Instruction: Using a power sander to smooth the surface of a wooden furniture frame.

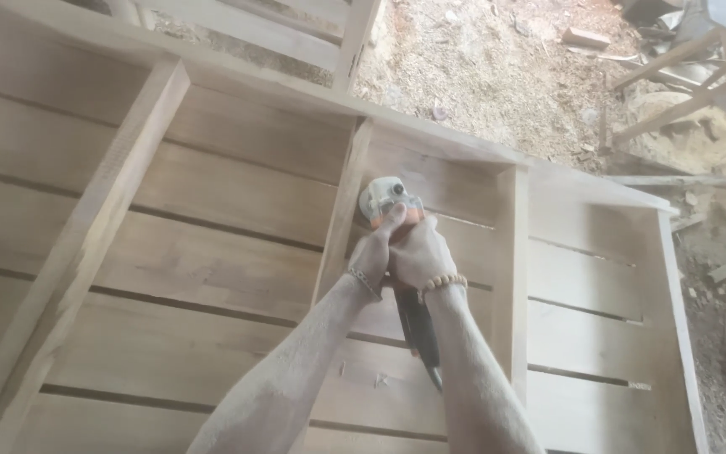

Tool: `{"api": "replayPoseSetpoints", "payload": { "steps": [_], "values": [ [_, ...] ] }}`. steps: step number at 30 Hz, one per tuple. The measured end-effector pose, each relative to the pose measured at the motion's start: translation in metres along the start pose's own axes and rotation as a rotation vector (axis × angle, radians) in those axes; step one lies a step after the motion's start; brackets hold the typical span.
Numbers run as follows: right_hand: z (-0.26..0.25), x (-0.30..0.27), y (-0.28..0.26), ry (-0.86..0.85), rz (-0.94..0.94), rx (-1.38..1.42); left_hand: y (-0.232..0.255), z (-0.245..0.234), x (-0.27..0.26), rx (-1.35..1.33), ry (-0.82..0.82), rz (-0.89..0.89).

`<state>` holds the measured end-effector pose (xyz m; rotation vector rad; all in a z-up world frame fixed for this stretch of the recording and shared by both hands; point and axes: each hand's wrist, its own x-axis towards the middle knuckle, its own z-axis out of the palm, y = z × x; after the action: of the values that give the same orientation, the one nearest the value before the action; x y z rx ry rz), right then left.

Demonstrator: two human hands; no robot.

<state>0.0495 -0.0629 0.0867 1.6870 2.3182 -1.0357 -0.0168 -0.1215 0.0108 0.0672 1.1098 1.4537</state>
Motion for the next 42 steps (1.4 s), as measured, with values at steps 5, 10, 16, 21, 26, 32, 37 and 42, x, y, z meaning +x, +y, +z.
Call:
{"api": "replayPoseSetpoints", "payload": {
  "steps": [5, 10, 16, 21, 26, 32, 37, 42],
  "values": [
    [-0.017, 0.025, 0.042, 0.065, 0.001, -0.038, -0.004, 0.041, 0.010, -0.005, 0.035, -0.055],
    [-0.021, 0.056, 0.157, 0.128, -0.348, 0.189, -0.070, 0.085, 0.048, 0.018, -0.095, -0.018],
    [-0.015, 0.022, 0.072, 0.116, -0.146, 0.058, -0.053, 0.030, 0.044, -0.029, -0.109, 0.086],
    [-0.035, 0.012, 0.051, 0.081, -0.081, 0.020, -0.034, 0.046, 0.037, -0.246, -0.093, 0.134],
    [-0.064, 0.017, 0.098, 0.107, 0.034, 0.124, -0.043, 0.108, 0.039, 0.004, -0.025, -0.144],
    [-0.065, 0.019, 0.138, 0.151, -0.002, 0.238, -0.043, 0.128, 0.047, 0.243, -0.090, -0.224],
    [-0.050, 0.001, 0.155, 0.195, -0.006, 0.187, -0.081, 0.111, 0.042, 0.359, -0.106, -0.171],
    [-0.056, 0.005, 0.130, 0.170, -0.001, 0.261, -0.042, 0.115, 0.019, 0.250, -0.121, -0.245]
  ]
}}
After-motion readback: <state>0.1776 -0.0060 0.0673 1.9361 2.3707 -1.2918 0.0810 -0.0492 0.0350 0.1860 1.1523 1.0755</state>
